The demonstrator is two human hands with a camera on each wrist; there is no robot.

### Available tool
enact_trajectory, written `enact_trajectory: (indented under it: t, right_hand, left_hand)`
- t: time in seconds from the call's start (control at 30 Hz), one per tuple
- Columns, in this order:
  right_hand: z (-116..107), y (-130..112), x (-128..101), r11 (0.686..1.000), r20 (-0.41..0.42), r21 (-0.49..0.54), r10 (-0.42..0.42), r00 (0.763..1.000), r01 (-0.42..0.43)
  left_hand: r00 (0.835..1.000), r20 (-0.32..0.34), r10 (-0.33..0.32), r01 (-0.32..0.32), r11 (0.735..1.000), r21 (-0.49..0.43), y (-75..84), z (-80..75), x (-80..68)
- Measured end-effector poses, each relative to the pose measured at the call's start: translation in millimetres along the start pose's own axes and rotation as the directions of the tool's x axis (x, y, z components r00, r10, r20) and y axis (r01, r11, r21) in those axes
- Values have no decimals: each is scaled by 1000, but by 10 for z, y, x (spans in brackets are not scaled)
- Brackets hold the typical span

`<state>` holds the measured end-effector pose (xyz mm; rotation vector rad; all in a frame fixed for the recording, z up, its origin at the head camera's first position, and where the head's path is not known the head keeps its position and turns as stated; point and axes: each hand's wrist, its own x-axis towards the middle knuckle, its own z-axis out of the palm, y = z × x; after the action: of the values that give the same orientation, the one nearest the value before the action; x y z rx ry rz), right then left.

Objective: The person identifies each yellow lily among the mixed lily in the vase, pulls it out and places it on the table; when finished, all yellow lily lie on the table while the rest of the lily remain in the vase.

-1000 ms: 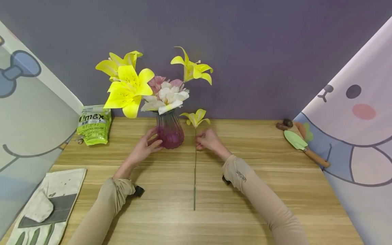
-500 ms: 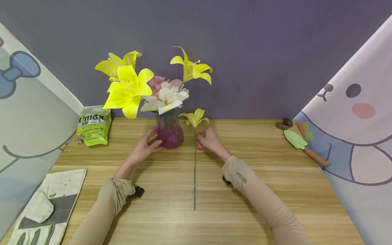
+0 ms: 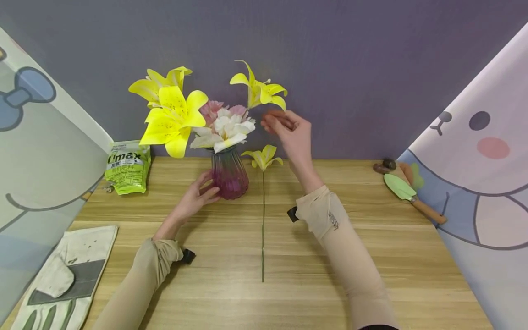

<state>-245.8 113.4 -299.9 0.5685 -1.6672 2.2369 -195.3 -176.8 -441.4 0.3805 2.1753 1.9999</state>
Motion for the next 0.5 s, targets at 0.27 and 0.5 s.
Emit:
enact_trajectory:
  t: [0.27,0.5]
  right_hand:
    - [230,-31,141,992,-20,85,90,996,-88]
    - [344,35,171,995,-7,-53,81,997,-82]
  left_hand:
    - [1000,0,1,-1,1000,-8,-6,0,4]
    - [1000,3,14,-14,1000,-22,-22,-5,7]
